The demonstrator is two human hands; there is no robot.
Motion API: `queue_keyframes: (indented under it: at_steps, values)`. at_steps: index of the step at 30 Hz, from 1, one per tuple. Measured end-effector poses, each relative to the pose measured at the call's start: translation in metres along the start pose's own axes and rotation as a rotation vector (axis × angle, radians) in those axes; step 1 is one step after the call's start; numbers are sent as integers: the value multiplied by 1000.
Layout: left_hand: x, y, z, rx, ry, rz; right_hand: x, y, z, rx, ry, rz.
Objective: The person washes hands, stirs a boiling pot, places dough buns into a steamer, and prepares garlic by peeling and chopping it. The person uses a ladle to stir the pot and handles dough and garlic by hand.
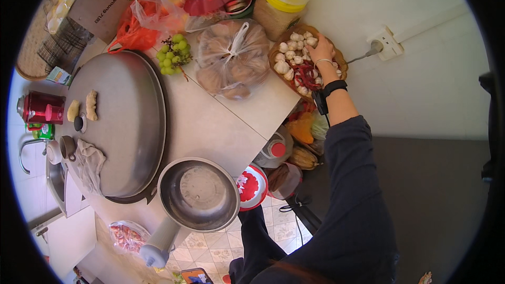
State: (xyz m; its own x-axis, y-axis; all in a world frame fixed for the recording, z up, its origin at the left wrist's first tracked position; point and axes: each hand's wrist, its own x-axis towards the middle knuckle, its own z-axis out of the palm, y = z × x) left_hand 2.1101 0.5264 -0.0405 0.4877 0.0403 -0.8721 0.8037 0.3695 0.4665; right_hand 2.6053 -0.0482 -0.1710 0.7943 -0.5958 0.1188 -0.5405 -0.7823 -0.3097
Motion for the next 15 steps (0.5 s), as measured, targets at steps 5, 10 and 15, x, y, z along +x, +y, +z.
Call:
queue_keyframes:
  at_steps: [5, 10, 15]
  values:
    - [-1, 7, -1, 6, -2, -6, 9, 6, 0, 113, -129, 90]
    - [-3, 8, -6, -8, -8, -9, 1, 15, -1, 232, 51, -57]
    - [-8, 6, -13, -32, -18, 0, -17, 14, -30, 1160, 142, 233]
